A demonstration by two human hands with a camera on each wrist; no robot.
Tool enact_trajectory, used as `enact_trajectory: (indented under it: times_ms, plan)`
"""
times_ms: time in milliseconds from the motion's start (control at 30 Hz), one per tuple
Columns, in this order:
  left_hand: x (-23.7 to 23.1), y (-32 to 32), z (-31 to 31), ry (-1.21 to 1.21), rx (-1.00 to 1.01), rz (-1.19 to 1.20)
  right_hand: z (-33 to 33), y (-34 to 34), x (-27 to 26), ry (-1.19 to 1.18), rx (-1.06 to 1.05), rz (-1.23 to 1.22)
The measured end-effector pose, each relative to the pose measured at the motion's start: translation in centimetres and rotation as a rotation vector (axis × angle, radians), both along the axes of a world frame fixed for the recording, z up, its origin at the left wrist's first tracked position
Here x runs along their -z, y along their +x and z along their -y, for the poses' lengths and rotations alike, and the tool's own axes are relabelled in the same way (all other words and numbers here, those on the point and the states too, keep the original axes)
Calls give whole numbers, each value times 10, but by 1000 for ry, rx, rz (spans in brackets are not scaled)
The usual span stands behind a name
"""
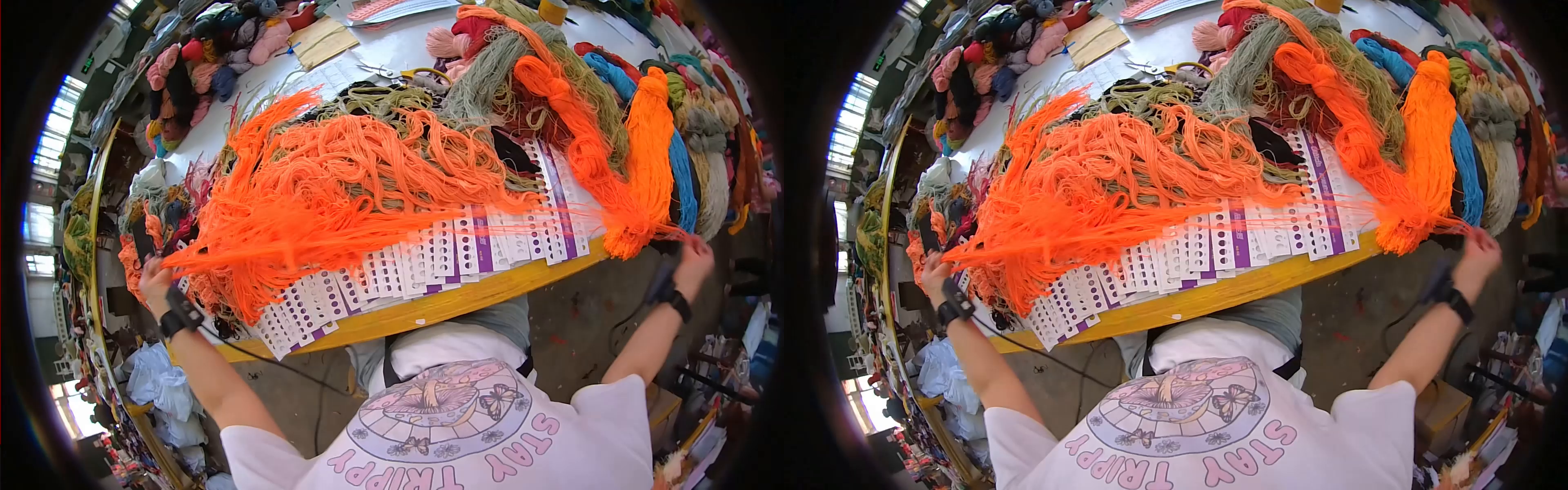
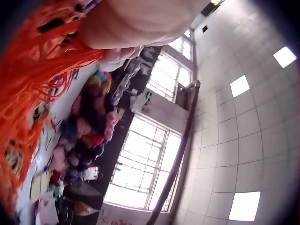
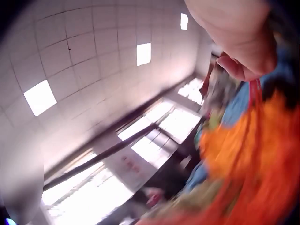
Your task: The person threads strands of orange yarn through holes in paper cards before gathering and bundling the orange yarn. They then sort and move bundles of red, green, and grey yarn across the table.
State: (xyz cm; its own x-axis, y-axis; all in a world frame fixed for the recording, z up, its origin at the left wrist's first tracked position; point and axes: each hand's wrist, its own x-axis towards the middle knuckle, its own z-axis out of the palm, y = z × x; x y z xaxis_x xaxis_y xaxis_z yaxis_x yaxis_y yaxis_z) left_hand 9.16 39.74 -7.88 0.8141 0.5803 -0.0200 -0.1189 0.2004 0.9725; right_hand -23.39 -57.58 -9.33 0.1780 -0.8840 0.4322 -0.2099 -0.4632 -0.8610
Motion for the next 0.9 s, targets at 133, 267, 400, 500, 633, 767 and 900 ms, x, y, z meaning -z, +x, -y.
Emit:
enact_trajectory:
  times_ms: [133, 267, 400, 500, 633, 767, 900]
  plan:
    - [-56, -6, 108, -757, 726, 251, 70, -14, -27, 594, -544, 750]
    - [-1, -53, 364, -719, 1092, -98, -181, 114, 1, 648, -974, 66]
    - [31, -114, 528, -388, 1321, -526, -262, 145, 33, 1150, -1465, -46]
    - [53, -122, 557, -349, 1288, -543, -269, 147, 40, 1366, -1550, 109]
    - [52, -119, 570, -207, 1184, -576, -264, 150, 35, 1223, -1433, -72]
    - [44, -117, 573, -51, 1019, -603, -258, 155, 36, 953, -1360, -261]
    - [50, -107, 571, 231, 1063, -442, -255, 160, 44, 362, -1214, -471]
